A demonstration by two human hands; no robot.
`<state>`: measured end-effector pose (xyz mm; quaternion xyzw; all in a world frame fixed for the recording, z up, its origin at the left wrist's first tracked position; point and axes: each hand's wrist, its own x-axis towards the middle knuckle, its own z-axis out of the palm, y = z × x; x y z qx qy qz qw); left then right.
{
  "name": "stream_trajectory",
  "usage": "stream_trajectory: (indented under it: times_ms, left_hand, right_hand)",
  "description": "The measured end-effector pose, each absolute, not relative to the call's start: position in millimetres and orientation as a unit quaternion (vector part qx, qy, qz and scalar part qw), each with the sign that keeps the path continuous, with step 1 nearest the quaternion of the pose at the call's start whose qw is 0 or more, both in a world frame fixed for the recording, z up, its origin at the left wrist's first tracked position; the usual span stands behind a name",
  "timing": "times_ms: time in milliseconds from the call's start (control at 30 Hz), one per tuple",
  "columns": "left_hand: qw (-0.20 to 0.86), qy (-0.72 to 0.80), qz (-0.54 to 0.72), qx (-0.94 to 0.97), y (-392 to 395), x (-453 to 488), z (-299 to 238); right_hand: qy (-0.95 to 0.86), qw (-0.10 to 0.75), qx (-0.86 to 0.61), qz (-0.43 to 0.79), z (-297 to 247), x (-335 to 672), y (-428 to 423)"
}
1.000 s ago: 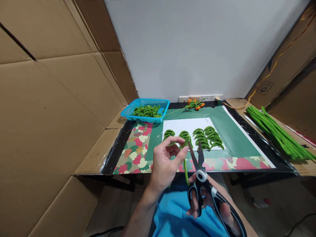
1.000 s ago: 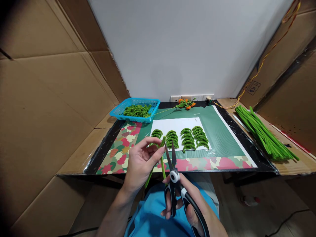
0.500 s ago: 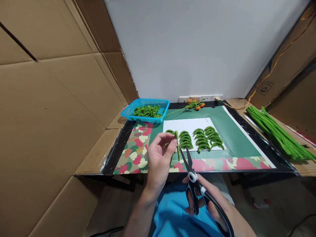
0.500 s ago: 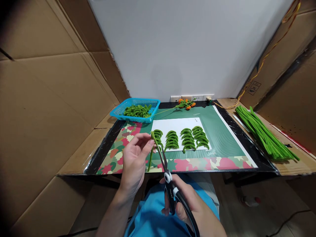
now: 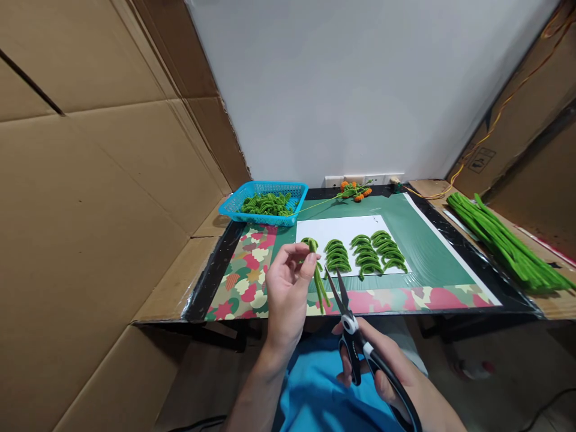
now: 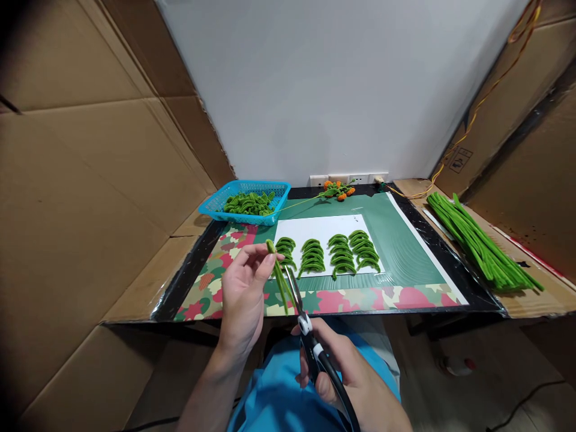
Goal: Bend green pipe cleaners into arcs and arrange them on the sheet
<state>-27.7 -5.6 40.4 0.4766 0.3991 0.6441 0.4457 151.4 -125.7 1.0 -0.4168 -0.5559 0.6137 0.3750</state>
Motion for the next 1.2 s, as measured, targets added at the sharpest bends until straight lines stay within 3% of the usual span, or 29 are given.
stream_trajectory:
  times_ms: [633, 1200]
  left_hand:
    - [0.464, 0.376, 0.615, 0.514, -11, -22, 46]
    - [0.629, 0.343, 0.515, 0.471, -18, -11, 36]
  right_hand:
    - [-0.564, 0.376, -0.421, 0.603, 0, 149, -121]
    - [-0.536, 0.423, -0.444, 0.580, 2, 151, -125]
